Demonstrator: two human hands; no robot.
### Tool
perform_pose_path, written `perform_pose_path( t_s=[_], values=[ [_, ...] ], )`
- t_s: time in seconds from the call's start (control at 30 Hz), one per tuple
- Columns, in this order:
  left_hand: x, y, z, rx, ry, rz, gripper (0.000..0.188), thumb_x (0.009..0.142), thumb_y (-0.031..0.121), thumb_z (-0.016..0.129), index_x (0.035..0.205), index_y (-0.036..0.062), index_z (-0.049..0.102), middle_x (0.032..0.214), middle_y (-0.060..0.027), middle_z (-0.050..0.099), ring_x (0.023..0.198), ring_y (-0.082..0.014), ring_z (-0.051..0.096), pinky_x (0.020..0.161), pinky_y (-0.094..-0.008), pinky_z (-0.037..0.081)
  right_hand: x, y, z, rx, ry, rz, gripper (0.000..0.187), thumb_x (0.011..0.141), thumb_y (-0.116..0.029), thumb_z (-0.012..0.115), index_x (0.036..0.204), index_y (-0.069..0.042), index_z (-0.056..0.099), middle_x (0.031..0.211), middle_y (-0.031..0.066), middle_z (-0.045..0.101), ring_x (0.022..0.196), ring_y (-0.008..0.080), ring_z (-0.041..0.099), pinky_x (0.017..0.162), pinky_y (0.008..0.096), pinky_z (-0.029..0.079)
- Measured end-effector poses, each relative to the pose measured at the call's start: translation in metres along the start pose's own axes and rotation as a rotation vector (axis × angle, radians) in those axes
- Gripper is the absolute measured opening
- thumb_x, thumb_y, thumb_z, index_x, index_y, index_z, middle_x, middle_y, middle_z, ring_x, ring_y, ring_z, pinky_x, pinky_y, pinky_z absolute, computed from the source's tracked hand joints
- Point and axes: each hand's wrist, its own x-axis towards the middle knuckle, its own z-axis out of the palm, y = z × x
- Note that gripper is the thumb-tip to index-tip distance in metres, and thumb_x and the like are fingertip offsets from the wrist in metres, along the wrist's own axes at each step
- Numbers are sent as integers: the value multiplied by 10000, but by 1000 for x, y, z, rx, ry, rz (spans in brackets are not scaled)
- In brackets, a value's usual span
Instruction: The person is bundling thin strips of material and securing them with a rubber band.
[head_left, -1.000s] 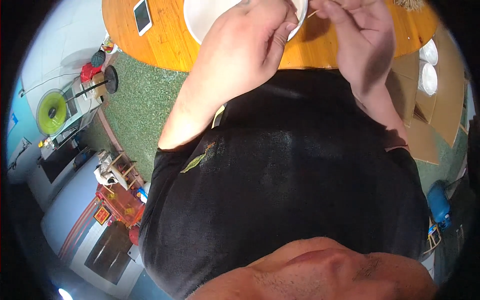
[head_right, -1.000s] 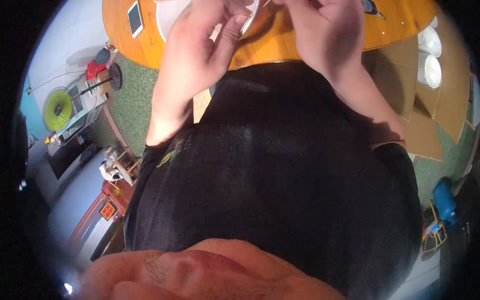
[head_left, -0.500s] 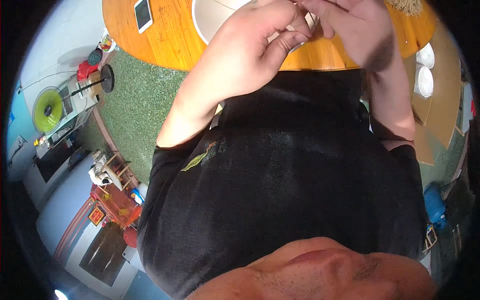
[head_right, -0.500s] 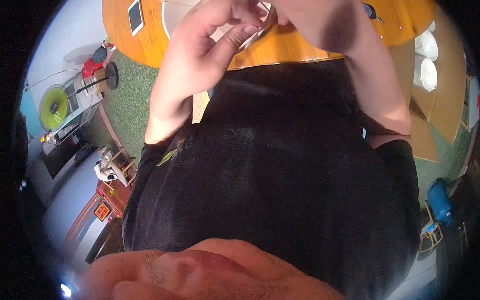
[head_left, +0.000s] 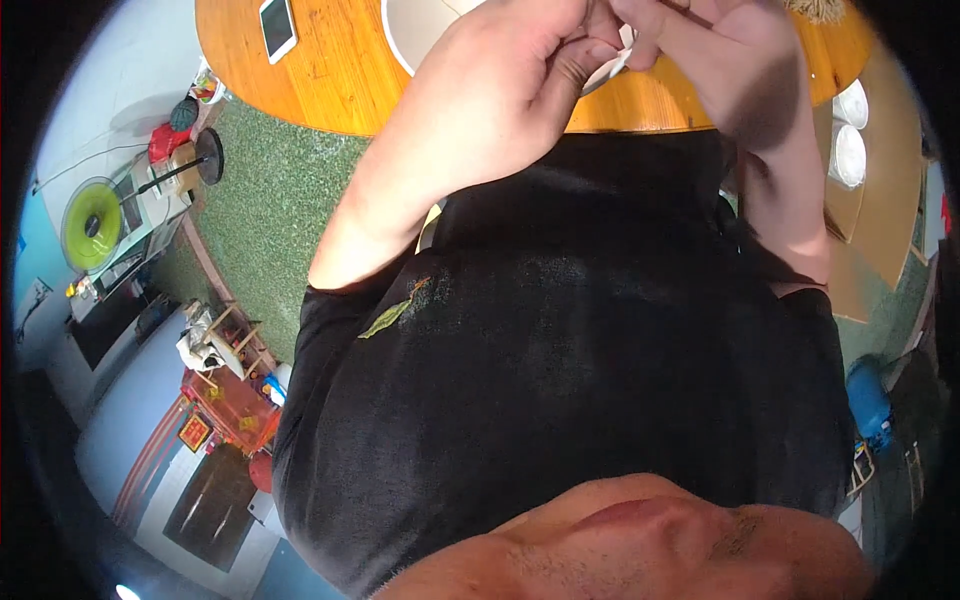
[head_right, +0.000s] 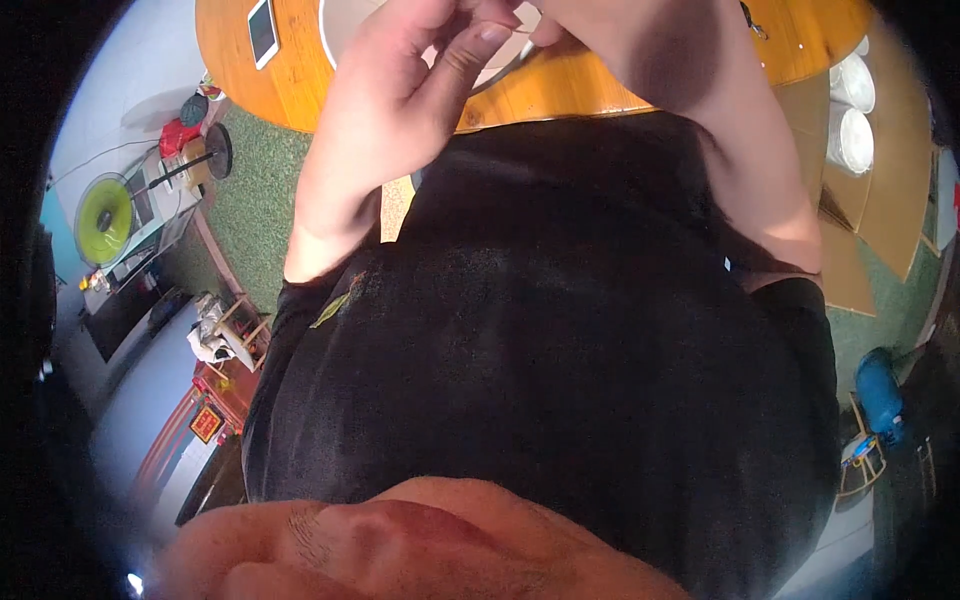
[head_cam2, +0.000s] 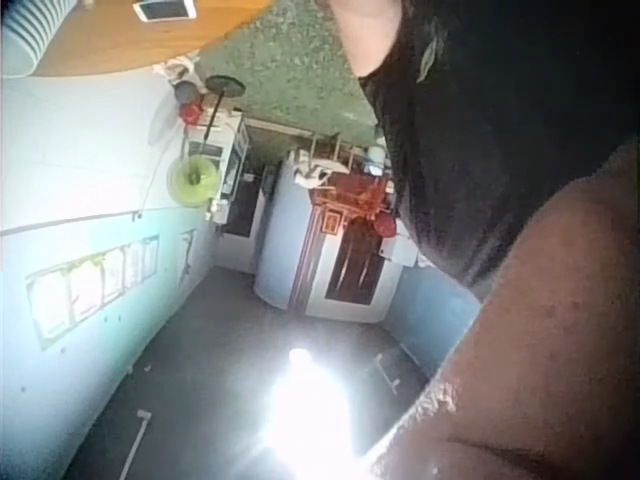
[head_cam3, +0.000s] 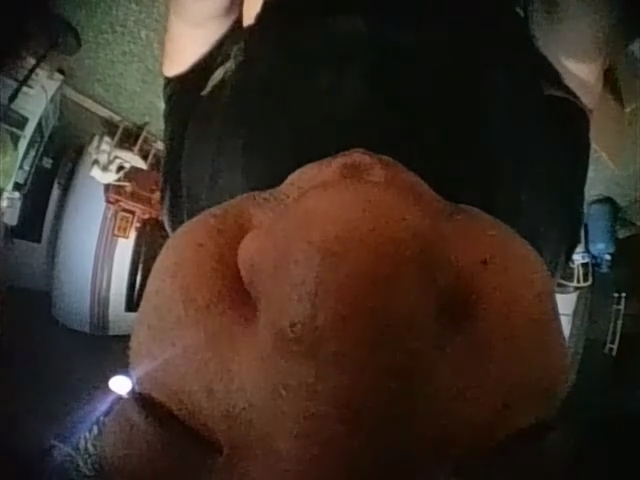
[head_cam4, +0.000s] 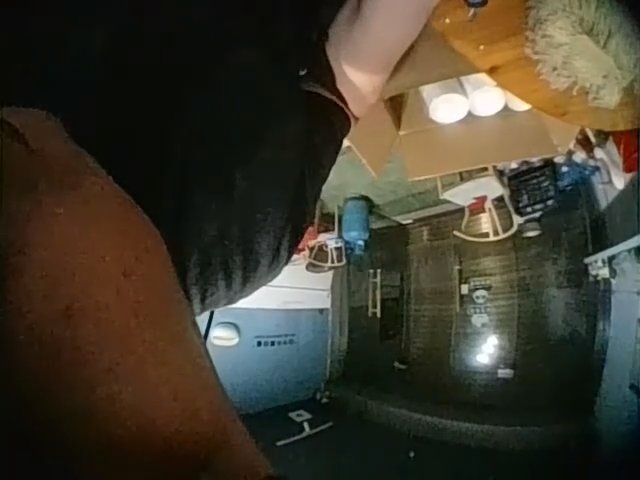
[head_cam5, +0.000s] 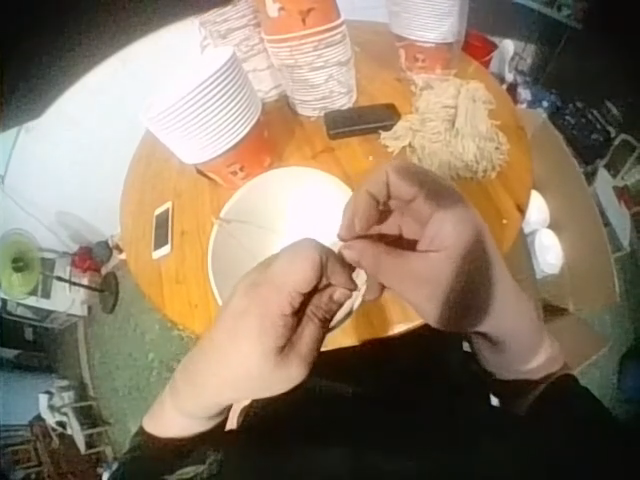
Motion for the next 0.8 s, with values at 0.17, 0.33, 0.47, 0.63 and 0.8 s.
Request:
perform_pose_path(
  t_s=[0.17,0.33,0.47,0.63,0.8],
  values=[
    [0,9,-3,-25,95,-402,65,991,-8,608,975,28,557,819,-65,543,714,-131,502,632,-274,420,-8,-11,-2,-158,5,120,275,868,99,707,1098,14,583,940,57,659,793,77,652,691,201,521],
    [0,-27,5,-26,151,7,86,972,-26,627,936,32,574,815,-52,521,693,-114,481,613,-254,398,-8,-18,16,-210,56,117,297,861,113,705,1116,19,588,941,70,689,848,100,691,751,226,553],
    [1,-40,11,-227,223,306,107,948,-45,652,910,30,586,822,-37,515,685,-103,468,612,-237,380,-12,-18,23,-284,133,99,298,859,129,696,1113,17,587,937,88,688,902,128,712,800,249,570],
    [-6,5,-1,-104,122,-336,123,923,-66,679,954,21,597,846,-20,510,693,-82,456,615,-219,374,-18,-8,24,-325,183,35,285,866,129,696,1101,16,581,928,96,684,875,127,702,783,255,570],
    [1,8,10,-255,286,-318,224,883,-78,731,1054,21,625,837,7,494,734,-63,456,620,-211,377,0,50,31,797,119,-583,242,888,104,697,1078,12,578,913,81,695,801,103,671,701,237,548]
  ],
)
